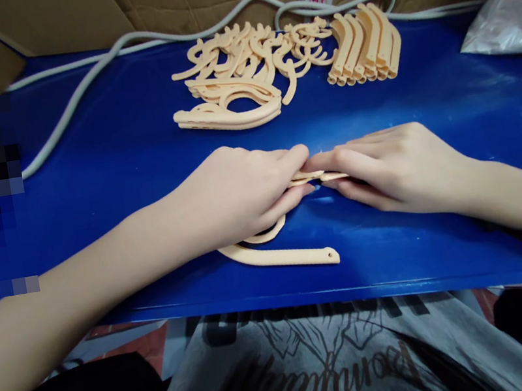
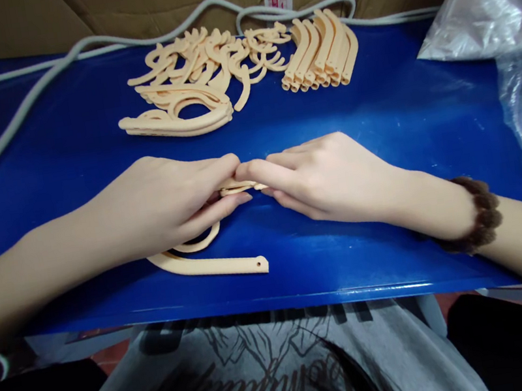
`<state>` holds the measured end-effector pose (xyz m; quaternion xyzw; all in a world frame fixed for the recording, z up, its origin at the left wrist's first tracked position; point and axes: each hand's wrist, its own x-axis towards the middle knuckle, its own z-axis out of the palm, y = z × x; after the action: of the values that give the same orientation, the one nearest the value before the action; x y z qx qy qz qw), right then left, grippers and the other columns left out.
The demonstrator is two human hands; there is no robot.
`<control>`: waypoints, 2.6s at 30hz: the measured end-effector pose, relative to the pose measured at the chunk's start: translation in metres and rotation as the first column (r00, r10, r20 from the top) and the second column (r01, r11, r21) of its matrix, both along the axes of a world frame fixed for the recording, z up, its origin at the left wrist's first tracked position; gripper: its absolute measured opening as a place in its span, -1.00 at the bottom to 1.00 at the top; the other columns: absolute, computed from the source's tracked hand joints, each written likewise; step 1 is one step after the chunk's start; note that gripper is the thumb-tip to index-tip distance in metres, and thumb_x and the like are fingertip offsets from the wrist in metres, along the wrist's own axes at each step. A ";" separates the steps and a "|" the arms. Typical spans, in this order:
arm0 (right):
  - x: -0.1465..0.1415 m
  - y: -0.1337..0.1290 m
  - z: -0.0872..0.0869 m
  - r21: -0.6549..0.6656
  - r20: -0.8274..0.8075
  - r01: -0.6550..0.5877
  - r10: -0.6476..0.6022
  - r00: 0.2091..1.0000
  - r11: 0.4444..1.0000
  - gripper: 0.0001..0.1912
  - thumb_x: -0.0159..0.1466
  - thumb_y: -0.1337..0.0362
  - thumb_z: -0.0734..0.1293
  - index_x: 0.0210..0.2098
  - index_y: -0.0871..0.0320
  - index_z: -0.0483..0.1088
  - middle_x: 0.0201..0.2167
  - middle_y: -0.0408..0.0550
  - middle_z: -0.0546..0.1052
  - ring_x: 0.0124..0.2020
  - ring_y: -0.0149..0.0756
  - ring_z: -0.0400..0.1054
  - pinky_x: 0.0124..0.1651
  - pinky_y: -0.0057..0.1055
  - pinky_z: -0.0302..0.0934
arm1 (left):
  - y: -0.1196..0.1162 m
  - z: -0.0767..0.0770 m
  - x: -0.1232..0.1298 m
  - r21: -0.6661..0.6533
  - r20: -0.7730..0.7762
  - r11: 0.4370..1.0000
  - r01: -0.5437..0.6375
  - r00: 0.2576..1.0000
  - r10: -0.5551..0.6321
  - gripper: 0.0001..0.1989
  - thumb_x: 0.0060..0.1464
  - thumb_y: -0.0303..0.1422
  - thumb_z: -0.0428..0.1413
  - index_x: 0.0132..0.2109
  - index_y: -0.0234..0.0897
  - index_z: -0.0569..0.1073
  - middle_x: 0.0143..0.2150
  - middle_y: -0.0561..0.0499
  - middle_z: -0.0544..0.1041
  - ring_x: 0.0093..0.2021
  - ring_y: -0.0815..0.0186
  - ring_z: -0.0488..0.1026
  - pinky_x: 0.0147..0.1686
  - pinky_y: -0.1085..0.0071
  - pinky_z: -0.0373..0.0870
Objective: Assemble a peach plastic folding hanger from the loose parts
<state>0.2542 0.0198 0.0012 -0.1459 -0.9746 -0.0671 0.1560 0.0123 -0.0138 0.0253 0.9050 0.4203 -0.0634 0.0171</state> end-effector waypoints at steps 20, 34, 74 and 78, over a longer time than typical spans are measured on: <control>-0.002 -0.001 0.002 -0.041 0.018 0.013 -0.012 1.000 0.999 -0.65 0.52 0.29 0.14 0.17 0.21 0.42 -0.12 -0.02 0.70 -0.27 -0.21 0.58 -0.39 -0.32 0.21 | 0.000 0.001 0.000 0.018 0.009 1.000 0.013 1.000 -0.013 -0.75 0.44 -0.22 -0.05 0.00 -0.26 0.43 -0.40 -0.03 0.57 -0.49 0.20 0.46 -0.55 0.36 0.04; -0.001 -0.001 0.002 -0.036 0.050 0.044 -0.043 0.998 0.998 -0.64 0.53 0.24 0.12 0.20 0.15 0.40 -0.10 -0.05 0.70 -0.26 -0.20 0.59 -0.37 -0.33 0.25 | 0.000 0.001 0.000 -0.003 0.025 1.000 -0.002 1.000 0.002 -0.76 0.43 -0.22 -0.03 -0.01 -0.25 0.43 -0.43 -0.02 0.53 -0.51 0.22 0.40 -0.54 0.36 0.02; -0.001 0.000 0.002 -0.038 0.051 0.055 -0.053 0.997 0.998 -0.66 0.49 0.28 0.16 0.15 0.19 0.43 -0.07 0.01 0.70 -0.28 -0.17 0.60 -0.37 -0.31 0.27 | 0.000 -0.002 0.002 0.032 0.010 0.999 -0.013 1.000 0.013 -0.72 0.44 -0.21 -0.06 0.03 -0.27 0.43 -0.38 -0.07 0.58 -0.44 0.17 0.49 -0.53 0.34 0.05; -0.001 -0.001 0.003 -0.018 0.037 0.033 -0.033 0.999 0.999 -0.67 0.49 0.31 0.17 0.13 0.24 0.44 -0.09 0.03 0.70 -0.30 -0.15 0.61 -0.40 -0.30 0.27 | 0.000 -0.002 0.001 0.021 0.003 1.000 -0.020 1.000 0.020 -0.69 0.45 -0.19 -0.06 0.07 -0.29 0.44 -0.38 -0.06 0.57 -0.44 0.16 0.48 -0.52 0.35 0.03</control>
<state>0.2531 0.0192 0.0045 -0.1621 -0.9753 -0.0635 0.1358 0.0135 -0.0139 0.0230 0.9009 0.4302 -0.0572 0.0087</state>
